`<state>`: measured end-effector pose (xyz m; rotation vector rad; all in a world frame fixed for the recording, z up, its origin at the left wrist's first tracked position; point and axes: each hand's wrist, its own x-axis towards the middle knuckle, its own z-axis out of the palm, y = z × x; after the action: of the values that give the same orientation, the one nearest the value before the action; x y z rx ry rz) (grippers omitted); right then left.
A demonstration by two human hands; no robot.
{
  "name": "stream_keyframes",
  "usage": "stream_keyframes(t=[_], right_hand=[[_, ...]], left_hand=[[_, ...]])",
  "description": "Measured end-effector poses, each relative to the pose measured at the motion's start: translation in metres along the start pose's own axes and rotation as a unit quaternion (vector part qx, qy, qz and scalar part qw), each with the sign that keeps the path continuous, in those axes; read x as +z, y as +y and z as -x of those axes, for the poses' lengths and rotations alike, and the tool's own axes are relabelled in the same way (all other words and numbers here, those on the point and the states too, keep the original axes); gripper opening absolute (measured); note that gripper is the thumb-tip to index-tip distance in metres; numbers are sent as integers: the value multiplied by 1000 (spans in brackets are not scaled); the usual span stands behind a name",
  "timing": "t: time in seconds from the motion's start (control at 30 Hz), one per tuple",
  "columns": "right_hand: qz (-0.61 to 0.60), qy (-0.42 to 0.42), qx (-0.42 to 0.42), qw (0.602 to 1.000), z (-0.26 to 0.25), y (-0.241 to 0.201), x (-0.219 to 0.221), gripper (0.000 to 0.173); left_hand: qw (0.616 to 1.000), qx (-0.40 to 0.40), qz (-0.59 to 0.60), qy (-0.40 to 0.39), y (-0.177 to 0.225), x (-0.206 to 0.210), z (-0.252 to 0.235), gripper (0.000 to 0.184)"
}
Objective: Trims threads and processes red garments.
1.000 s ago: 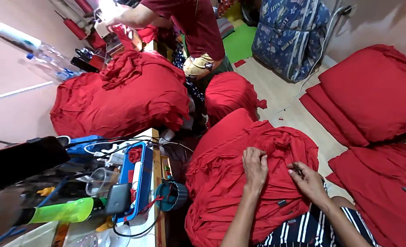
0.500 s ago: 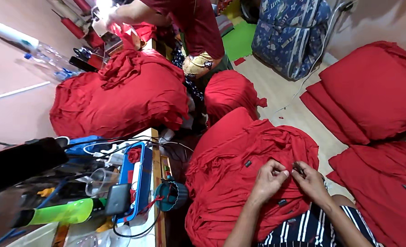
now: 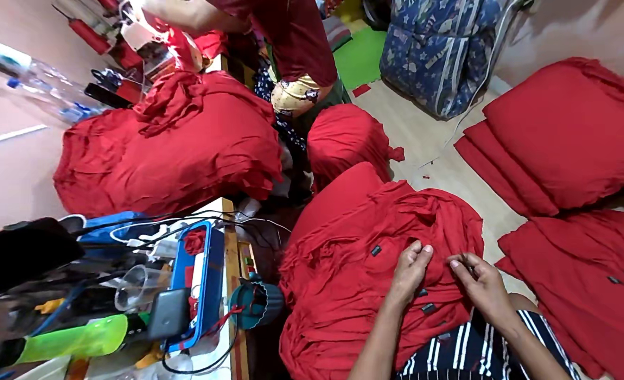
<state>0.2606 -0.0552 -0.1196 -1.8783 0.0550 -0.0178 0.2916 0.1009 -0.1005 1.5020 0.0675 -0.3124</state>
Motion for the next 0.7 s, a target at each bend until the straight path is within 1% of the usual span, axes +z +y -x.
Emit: stream_keyframes(t=[0.1,0.17,0.23,0.37,0.4,0.5,0.53,0.7], right_hand=[[-4,14,5,1000,4,-5,-3,25],[6,12,-11,1000,6,-9,-2,29],[18,9,-33,999,8,-14,1,34],[55,20,-51,997,9,-24,7,49],[63,28,-54,996,8,-24,9,48],[60,45,-35,997,4,-24,13,25],[55,41,-22,997,2,-24,12,22],[55,29,3,998,-1,-22,-5,19]], left_hand=[[996,13,70,47,-15,0,8,27],[990,14,126,68,-19,-2,11,22],[986,20,151,69,-21,-2,12,20],[989,36,137,30,-23,-1,12,20],[990,38,135,19,-23,-1,13,19],[990,41,132,14,-24,0,13,18],[990,42,133,18,-24,0,13,18],[990,56,123,44,-28,3,13,19]])
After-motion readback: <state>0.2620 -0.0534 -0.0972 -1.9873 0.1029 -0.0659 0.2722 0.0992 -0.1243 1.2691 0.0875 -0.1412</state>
